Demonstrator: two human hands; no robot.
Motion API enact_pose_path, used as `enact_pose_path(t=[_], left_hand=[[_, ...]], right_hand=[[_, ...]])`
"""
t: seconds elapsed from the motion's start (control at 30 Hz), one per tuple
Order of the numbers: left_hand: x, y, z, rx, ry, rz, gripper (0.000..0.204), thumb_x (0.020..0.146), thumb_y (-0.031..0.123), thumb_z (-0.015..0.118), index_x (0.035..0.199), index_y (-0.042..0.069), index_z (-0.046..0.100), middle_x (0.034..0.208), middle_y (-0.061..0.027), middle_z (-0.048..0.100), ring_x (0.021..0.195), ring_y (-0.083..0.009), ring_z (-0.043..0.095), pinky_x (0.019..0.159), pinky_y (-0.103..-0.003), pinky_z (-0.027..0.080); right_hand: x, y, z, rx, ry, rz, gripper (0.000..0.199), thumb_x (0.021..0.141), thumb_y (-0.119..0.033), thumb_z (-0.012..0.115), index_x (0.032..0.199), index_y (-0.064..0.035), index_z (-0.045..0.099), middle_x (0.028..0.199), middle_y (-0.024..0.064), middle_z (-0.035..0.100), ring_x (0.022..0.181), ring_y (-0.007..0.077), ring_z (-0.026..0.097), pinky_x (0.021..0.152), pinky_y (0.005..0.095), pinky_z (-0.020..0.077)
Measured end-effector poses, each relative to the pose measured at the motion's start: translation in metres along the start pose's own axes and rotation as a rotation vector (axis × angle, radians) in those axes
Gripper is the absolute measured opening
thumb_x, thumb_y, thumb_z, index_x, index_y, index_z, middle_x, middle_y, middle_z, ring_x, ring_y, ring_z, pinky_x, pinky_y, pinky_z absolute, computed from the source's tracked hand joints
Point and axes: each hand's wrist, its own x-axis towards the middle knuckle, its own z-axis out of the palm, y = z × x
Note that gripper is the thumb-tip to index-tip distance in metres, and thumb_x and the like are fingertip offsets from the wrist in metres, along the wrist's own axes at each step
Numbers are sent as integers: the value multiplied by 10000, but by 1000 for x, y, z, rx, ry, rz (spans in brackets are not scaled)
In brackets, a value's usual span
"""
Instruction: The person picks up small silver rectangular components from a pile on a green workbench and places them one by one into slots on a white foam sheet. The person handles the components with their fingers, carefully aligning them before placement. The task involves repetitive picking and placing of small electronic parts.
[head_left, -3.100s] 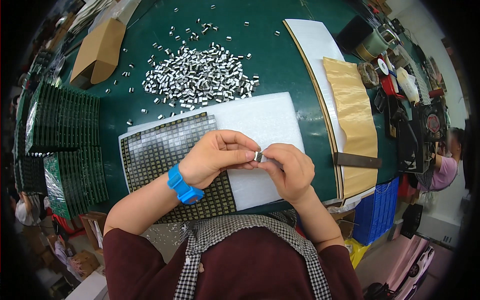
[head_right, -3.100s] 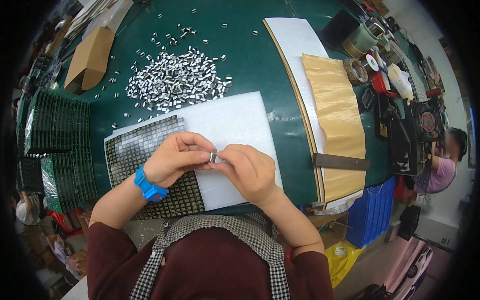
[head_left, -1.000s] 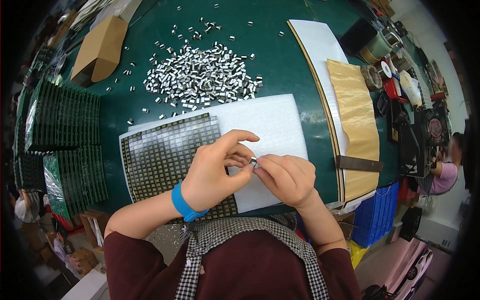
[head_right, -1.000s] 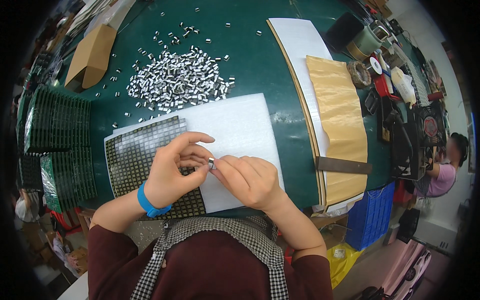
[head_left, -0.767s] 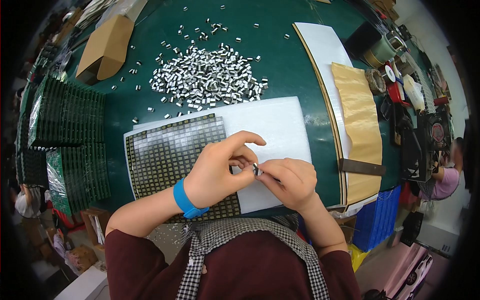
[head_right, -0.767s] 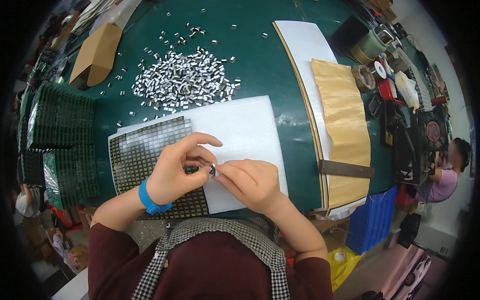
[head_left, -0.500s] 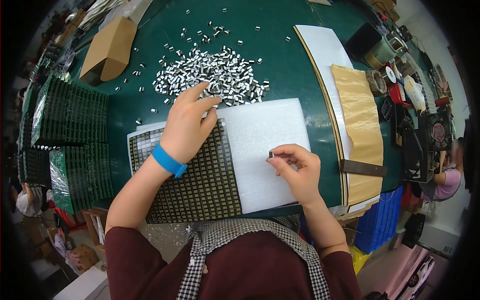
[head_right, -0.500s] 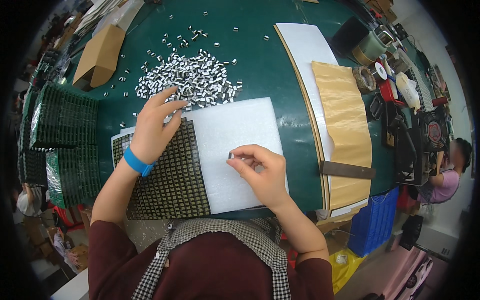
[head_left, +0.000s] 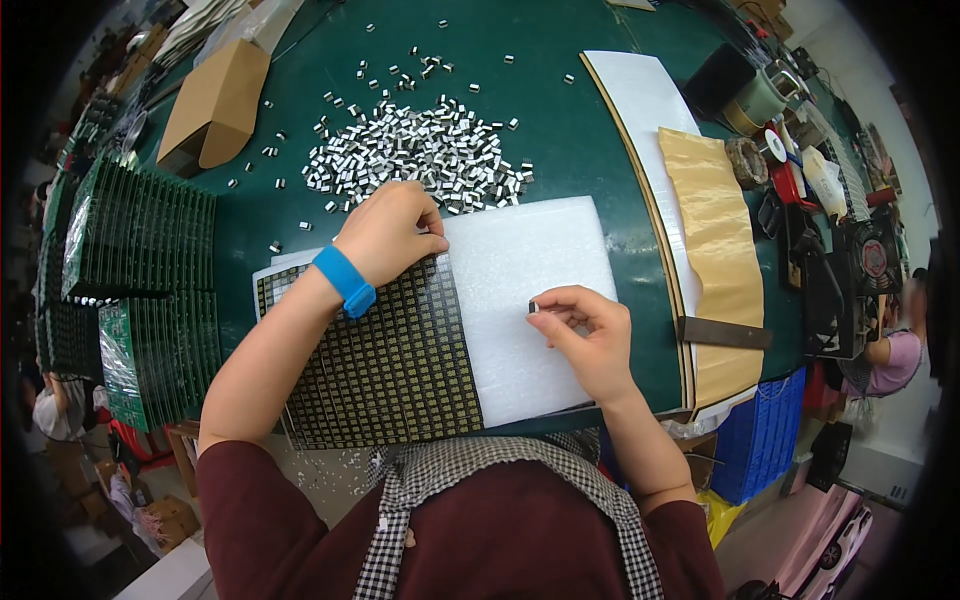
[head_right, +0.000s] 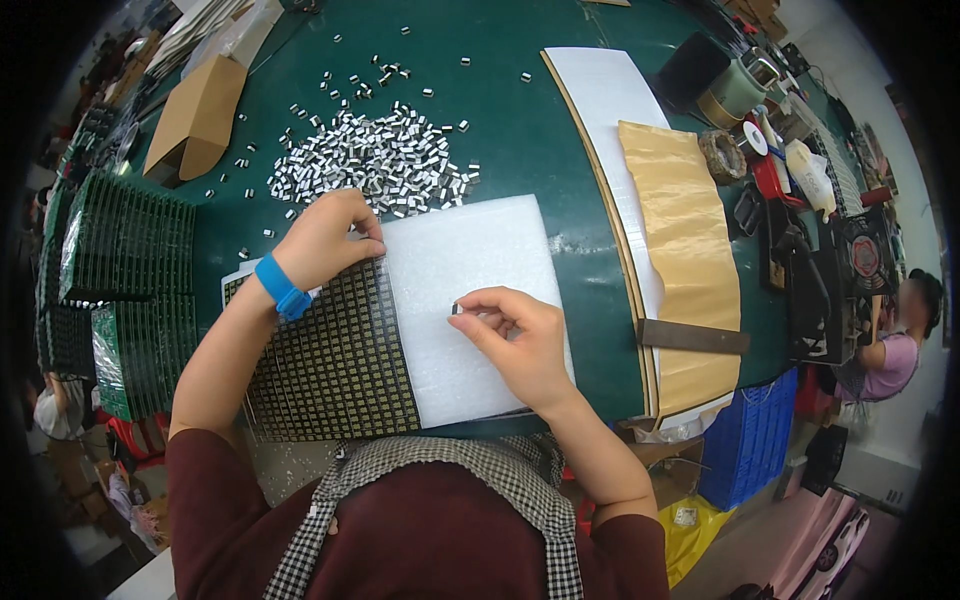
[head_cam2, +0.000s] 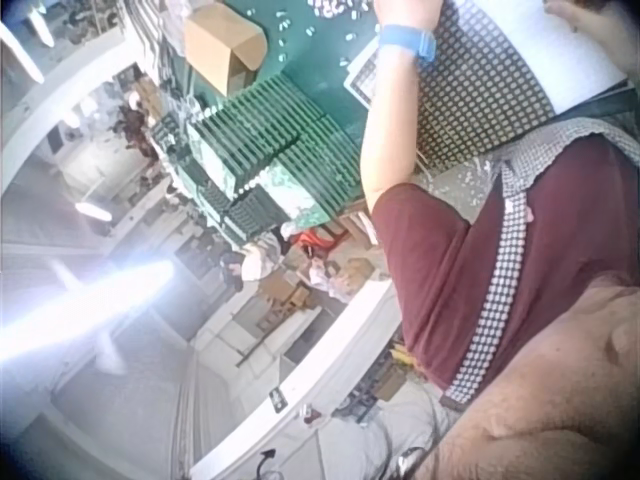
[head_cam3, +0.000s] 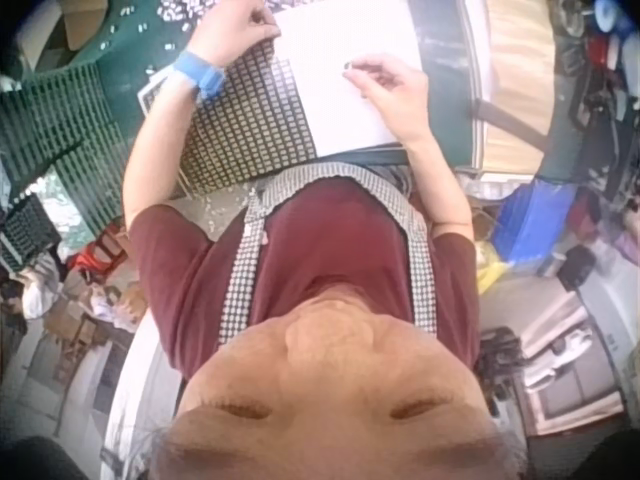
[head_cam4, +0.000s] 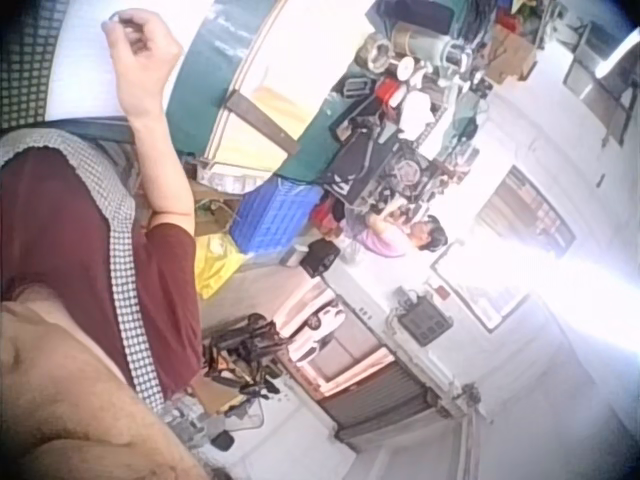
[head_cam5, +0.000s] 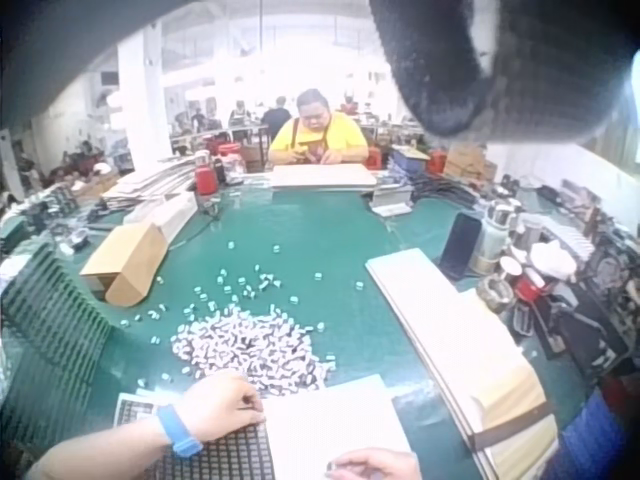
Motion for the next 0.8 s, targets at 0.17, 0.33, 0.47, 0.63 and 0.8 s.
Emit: enact_pose_path(t=[0.17,0.33,0.47,0.63,0.8], left_hand=[[2,-4,-11,96,-44,291,148,763,105,678,837,0,605,802,-114,564,820,-261,559,742,-351,464],[-1,-3,-14,-211,106,172,108,812,91,649,863,3,614,833,-77,621,763,-174,621,713,-287,504],[-27,33,5,-1250,-141,-201,98,845,79,646,902,-1,643,865,-73,656,760,-141,636,747,-280,521],[-49,59,34,-1472,-236,-304,198,865,77,647,1033,-28,655,893,-94,682,807,-143,654,767,-261,537],[-50,61,42,-1432,-201,-288,187,850,67,669,1011,-28,672,912,-109,692,819,-141,656,772,-254,537]], right_hand=[[2,-3,-2,42,-22,50,154,800,-54,710,921,27,664,789,56,665,644,71,596,539,194,468],[0,-2,0,106,40,72,158,777,-104,739,885,-7,676,776,43,668,593,74,586,527,194,435],[-3,-10,-2,-316,165,-469,197,705,-84,774,864,-35,668,795,65,663,590,134,610,508,221,455],[-1,-16,4,-395,191,-758,261,651,-81,796,874,-51,663,846,60,659,593,164,617,490,257,473],[-2,-13,5,-385,209,-719,256,649,-87,796,866,-44,667,833,56,651,594,155,614,488,251,468]])
